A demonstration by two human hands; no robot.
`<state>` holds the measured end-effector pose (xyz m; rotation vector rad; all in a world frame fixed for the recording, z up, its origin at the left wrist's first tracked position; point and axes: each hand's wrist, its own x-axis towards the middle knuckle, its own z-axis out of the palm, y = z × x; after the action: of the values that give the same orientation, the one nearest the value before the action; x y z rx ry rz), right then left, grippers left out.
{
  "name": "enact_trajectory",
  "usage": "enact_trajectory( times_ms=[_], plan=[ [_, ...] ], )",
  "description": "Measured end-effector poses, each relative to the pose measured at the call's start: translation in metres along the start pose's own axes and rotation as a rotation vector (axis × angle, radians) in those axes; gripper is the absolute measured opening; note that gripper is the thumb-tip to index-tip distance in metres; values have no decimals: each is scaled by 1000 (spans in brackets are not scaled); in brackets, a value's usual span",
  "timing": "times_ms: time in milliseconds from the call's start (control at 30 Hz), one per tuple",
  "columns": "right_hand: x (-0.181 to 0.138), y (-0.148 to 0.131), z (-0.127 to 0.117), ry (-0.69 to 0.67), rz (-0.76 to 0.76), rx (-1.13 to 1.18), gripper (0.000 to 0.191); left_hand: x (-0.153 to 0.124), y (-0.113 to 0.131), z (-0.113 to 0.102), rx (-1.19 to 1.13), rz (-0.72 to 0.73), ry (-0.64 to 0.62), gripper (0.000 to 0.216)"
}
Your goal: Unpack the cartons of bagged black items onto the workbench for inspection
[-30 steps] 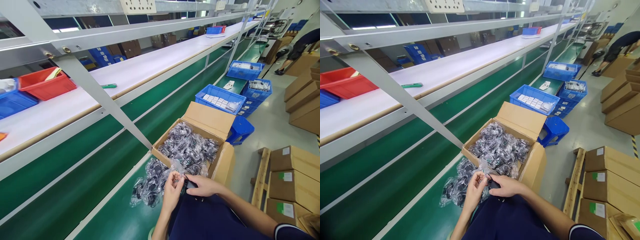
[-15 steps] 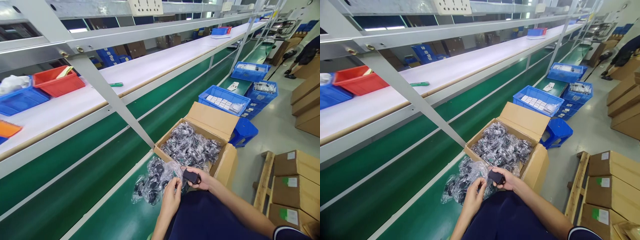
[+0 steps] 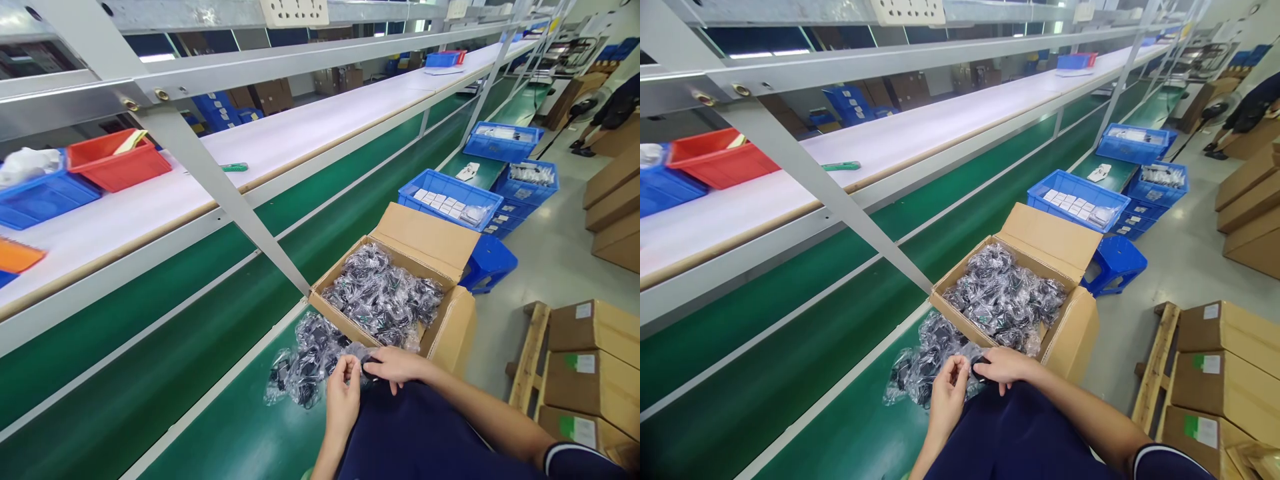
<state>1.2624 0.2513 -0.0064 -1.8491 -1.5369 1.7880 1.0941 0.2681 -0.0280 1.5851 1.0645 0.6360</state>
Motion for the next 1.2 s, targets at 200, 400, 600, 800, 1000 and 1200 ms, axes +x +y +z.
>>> enact_trajectory(
  times_ms=[200, 400, 600, 800, 1000, 1200],
  plan=[
    [-2, 2, 3, 4, -108, 208, 51, 2, 4, -8, 58, 52, -109, 31],
    [-24, 12, -44, 205, -432, 156, 55, 17, -12, -37, -276, -112, 49, 40],
    [41, 50, -117, 816, 273, -144, 96, 35, -36, -69, -153, -119, 118, 39],
    [86, 61, -127, 872, 291, -70, 69, 48, -67, -72, 195, -271, 271, 51],
    [51, 20, -96, 653, -222, 51, 58, 50, -71, -48, 21, -263, 332, 68],
    [67, 7, -100, 690, -70, -262, 79, 65, -82, -44, 32, -268, 280, 67]
  ],
)
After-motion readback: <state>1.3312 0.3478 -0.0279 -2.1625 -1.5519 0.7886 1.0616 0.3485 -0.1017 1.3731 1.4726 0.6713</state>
